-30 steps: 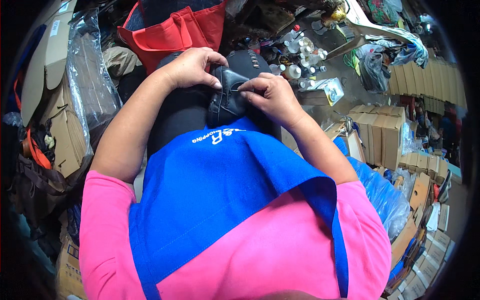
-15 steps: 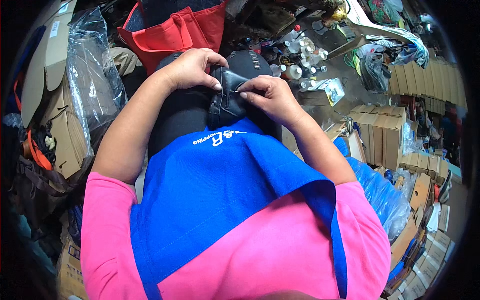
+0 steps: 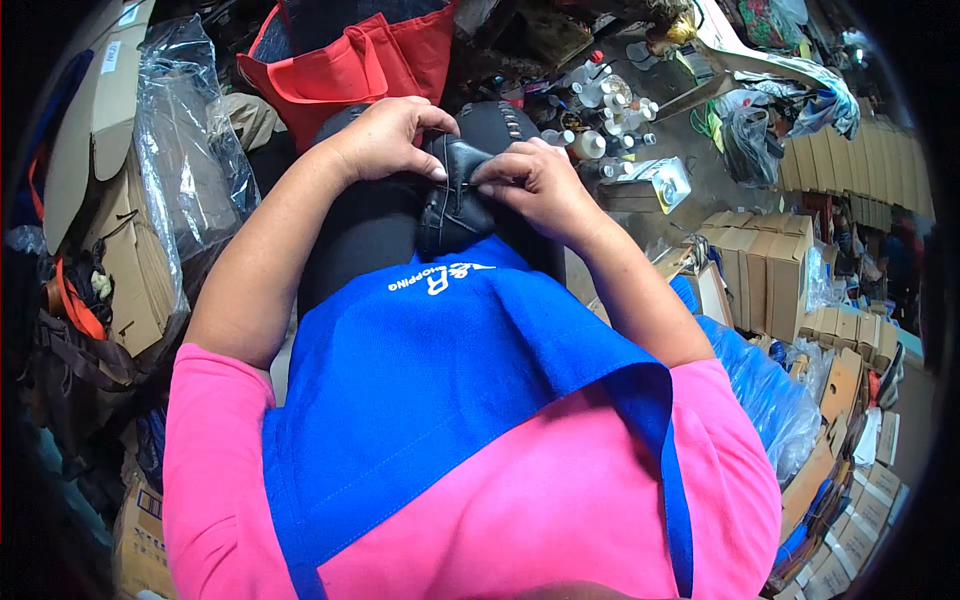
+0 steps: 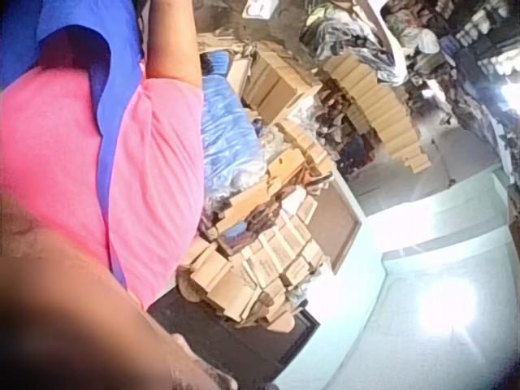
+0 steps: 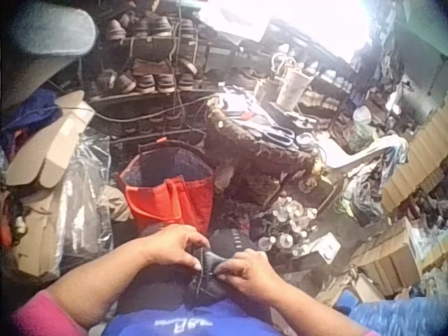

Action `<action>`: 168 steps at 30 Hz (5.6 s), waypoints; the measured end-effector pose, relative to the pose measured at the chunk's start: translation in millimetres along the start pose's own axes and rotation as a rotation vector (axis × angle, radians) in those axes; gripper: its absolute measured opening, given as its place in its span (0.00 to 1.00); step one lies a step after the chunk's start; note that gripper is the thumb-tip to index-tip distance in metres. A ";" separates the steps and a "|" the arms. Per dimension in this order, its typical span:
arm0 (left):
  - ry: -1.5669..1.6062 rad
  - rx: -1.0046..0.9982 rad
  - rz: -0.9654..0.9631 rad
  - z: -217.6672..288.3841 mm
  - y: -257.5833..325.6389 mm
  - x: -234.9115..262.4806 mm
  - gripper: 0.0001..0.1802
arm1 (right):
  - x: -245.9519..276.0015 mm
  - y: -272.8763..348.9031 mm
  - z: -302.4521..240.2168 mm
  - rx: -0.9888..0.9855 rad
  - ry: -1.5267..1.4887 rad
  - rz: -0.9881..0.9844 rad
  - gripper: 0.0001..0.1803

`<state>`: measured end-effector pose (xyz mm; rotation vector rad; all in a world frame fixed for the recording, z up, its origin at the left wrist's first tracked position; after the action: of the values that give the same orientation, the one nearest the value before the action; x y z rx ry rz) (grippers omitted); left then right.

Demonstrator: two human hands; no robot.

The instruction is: Sewing the upper part of a black shoe by hand with a needle and thread, and using scissors to cut the thread.

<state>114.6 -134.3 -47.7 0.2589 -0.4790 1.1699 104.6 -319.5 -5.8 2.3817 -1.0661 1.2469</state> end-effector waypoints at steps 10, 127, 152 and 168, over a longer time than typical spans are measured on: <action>-0.090 0.028 0.004 12.5 7.0 2.4 0.31 | -13.7 0.7 -8.9 0.045 0.160 0.126 0.05; 1.363 0.119 0.422 26.3 89.3 43.8 0.11 | 21.4 -11.9 14.9 -0.458 -1.751 0.064 0.16; -0.236 -0.088 -0.110 42.6 -4.4 1.1 0.25 | 12.3 -43.4 3.5 -0.109 0.205 -0.446 0.17; -0.054 0.045 0.059 -1.6 -7.3 -6.8 0.23 | 19.8 24.1 -7.7 -0.006 0.157 0.063 0.07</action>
<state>119.6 -142.0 -52.1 0.3180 -0.5105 1.2345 90.2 -342.1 11.8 2.2186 -1.1020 1.4234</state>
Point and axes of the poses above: each hand's wrist, its own y-axis away from the middle knuckle, its own x-axis out of the back of the hand, z = x × y, the point moved 5 cm from there along -y, towards the middle knuckle, and after that the axes turned 6 degrees about z, right-handed, at the moved point
